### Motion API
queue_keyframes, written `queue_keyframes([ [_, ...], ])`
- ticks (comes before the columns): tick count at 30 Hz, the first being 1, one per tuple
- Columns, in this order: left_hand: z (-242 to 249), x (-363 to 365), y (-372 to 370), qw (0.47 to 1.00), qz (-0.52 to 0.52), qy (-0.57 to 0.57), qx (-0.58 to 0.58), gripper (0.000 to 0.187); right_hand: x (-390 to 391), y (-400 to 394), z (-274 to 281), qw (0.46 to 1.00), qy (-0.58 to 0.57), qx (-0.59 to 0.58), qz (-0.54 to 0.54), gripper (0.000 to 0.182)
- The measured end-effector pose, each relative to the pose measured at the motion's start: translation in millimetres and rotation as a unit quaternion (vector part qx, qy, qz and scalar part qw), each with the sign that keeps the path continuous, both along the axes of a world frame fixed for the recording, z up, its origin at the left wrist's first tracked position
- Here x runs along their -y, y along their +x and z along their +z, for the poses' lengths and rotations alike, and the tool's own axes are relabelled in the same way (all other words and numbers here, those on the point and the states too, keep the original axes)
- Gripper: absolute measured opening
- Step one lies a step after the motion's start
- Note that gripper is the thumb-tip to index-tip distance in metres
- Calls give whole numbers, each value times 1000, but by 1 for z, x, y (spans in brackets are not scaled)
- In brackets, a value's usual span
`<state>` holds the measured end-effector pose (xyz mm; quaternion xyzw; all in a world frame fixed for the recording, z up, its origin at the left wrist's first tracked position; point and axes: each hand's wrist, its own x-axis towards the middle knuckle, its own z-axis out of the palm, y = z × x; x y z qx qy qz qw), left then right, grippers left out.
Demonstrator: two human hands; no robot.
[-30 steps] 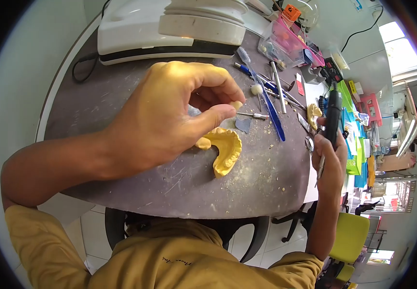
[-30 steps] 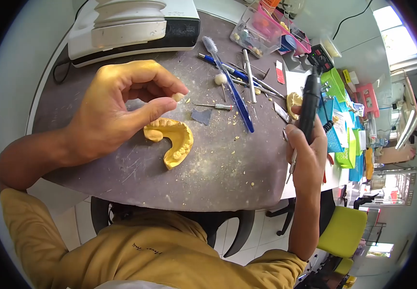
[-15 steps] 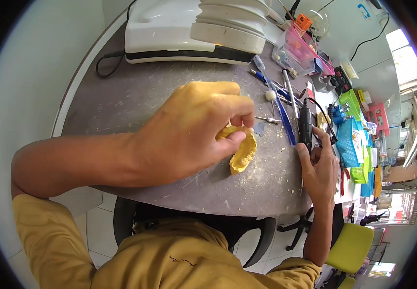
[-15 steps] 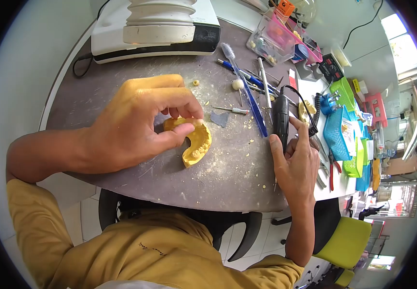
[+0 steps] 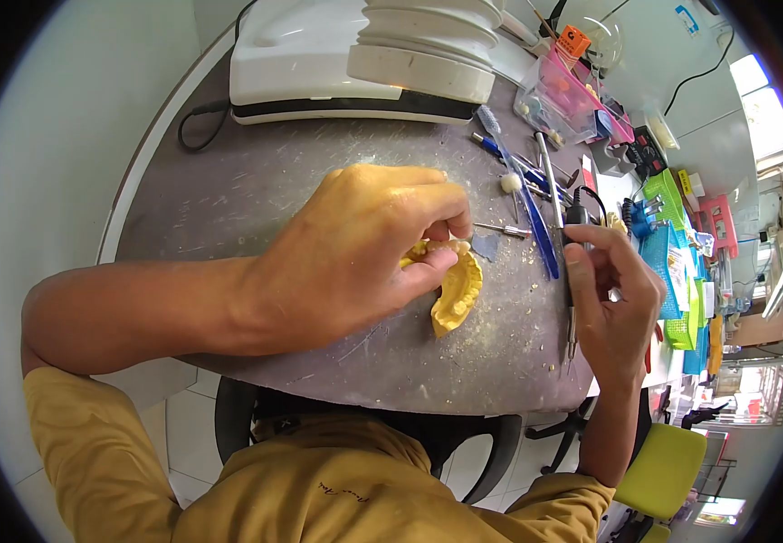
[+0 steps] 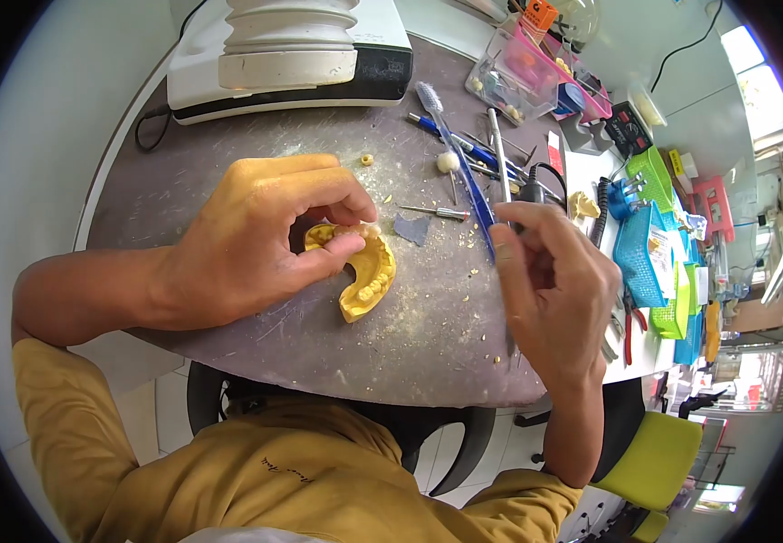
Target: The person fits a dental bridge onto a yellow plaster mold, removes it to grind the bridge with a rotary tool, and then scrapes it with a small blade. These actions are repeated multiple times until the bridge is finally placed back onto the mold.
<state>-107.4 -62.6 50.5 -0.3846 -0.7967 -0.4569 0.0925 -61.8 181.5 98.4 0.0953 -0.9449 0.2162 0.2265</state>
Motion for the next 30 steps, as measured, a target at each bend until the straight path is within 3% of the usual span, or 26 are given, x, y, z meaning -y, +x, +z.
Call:
queue_keyframes([
  [2, 0, 0, 0, 1000, 3, 3, 8, 16, 7, -8, -2, 994, 33, 46, 97, 13],
  [6, 2, 0, 1, 1000, 0, -8, -3, 14, 14, -20, -4, 972, 113, 127, 161, 18],
  [11, -1, 1, -1, 1000, -4, 5, 13, 15, 16, -32, -9, 966, 130, 125, 187, 20],
  [14, -2, 0, -2, 1000, 0, 18, 24, 16, 18, -37, -1, 956, 127, 182, 192, 20],
  [22, -3, -1, -3, 999, 0, 15, 46, 18, 19, -47, 0, 948, 45, 252, 191, 22],
  [30, -7, -3, -5, 999, -11, 29, 39, 20, 12, -44, -8, 966, -40, 206, 149, 22],
])
